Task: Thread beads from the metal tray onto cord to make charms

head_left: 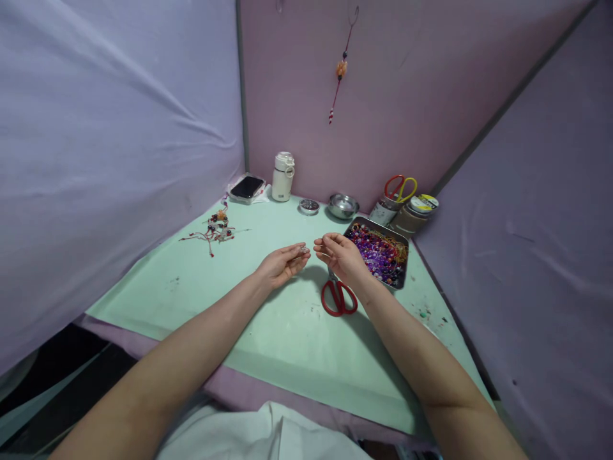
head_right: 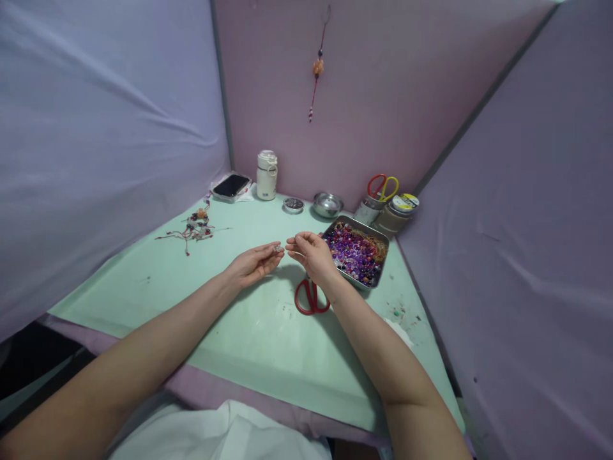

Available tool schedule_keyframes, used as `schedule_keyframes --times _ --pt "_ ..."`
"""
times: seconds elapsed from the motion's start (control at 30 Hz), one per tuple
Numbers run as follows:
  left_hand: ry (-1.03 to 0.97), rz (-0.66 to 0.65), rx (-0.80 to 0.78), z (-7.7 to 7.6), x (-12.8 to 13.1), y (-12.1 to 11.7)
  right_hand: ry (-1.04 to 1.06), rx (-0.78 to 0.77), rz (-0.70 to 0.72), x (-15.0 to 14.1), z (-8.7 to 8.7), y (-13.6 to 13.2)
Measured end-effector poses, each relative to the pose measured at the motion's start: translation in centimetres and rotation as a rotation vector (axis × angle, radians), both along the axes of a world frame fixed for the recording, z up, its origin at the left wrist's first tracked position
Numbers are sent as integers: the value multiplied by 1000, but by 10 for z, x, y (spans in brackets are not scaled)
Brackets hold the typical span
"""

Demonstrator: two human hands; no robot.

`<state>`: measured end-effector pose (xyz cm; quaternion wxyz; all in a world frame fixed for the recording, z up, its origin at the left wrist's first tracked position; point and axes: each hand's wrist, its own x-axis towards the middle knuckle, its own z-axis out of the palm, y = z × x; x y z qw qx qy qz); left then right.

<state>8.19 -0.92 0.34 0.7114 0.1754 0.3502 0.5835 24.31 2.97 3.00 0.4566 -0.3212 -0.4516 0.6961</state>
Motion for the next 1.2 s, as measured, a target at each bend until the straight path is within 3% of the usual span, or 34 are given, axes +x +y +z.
schedule_keyframes --times 0.33,0.5,0.63,0.77,1.2 --pt "14 -14 -30 0 -1 2 -108 87 46 13 8 10" --pt "46 -172 -22 1 1 -3 -161 85 -21 17 -3 21" --pt "70 -296 -42 3 2 -7 -288 147 40 14 -10 20" --pt "70 -371 -62 3 4 -9 -269 212 123 12 -9 15" --pt "51 -344 -59 1 4 -8 -321 358 138 10 5 4"
